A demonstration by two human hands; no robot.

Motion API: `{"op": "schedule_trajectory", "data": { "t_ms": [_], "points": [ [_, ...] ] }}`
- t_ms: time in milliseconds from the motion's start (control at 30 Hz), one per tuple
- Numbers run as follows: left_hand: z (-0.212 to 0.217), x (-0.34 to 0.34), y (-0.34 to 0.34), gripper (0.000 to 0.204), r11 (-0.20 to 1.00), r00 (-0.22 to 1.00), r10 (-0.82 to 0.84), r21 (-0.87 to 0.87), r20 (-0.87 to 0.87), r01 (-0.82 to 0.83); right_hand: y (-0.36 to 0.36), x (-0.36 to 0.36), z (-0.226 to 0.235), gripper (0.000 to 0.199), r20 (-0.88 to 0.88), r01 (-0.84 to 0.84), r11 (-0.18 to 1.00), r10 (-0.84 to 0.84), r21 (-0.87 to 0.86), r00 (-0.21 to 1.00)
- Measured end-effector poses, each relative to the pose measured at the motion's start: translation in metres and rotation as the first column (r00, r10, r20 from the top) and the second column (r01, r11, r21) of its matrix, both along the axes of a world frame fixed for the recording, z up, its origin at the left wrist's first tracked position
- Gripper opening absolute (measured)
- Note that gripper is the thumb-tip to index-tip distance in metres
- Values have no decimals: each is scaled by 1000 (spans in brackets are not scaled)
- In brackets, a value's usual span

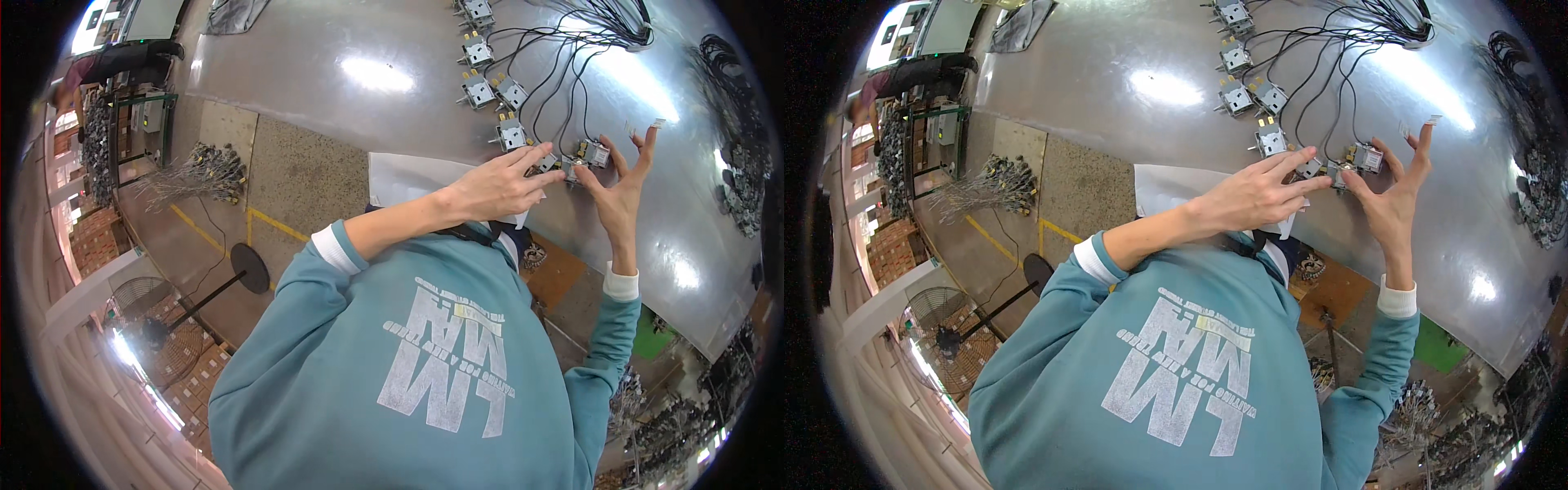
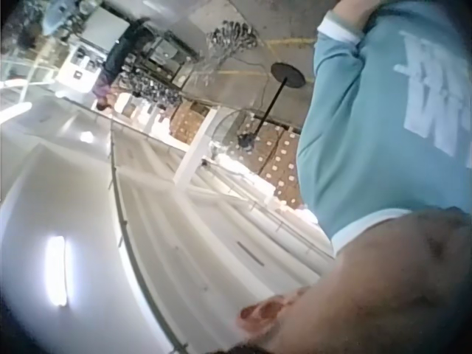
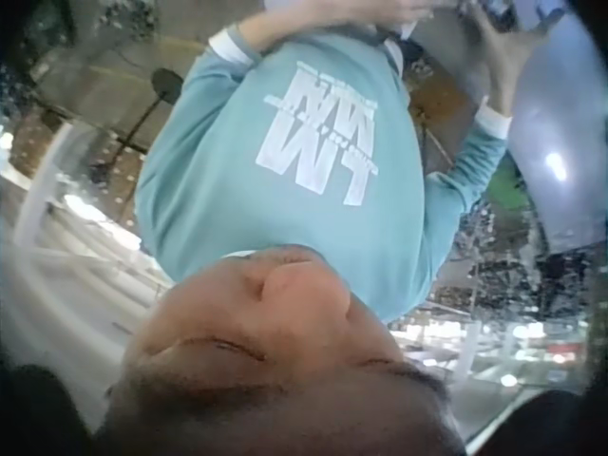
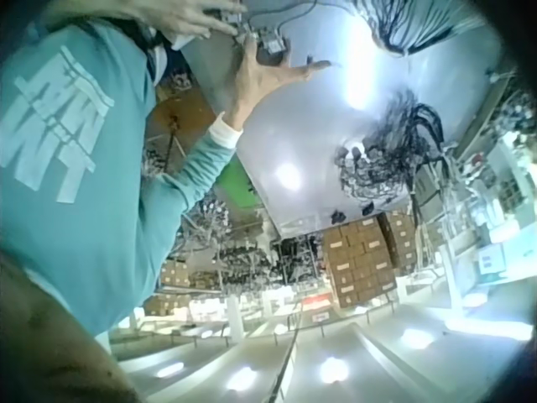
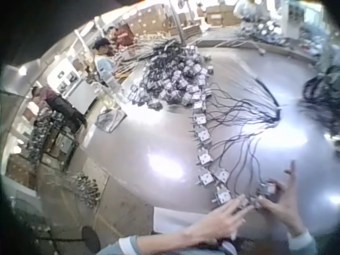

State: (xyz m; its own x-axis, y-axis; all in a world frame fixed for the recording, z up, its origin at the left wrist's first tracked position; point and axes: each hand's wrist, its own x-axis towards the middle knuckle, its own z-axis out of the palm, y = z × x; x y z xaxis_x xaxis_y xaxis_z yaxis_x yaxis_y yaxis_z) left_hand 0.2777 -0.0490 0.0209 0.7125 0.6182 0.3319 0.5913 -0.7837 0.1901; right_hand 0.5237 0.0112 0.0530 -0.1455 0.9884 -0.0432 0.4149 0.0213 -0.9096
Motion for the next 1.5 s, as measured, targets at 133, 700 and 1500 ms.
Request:
{"op": "schedule_trajectory", "data": {
  "t_ms": [133, 700, 1500],
  "points": [
    [1, -5, 4, 26, 1000, 1000, -12, 24, -7, 12, -5, 4, 6, 127, -88, -9, 1000, 9, -7, 996],
    [16, -22, -21, 28, 988, 990, 144, 56, -13, -143, -37, -51, 5, 98, 62, 38, 997, -42, 63, 997],
    [10, 2, -17, 34, 973, 953, 180, 186, -243, -136, -12, -51, 34, 90, 763, -371, 785, -189, 495, 618]
  ]
}}
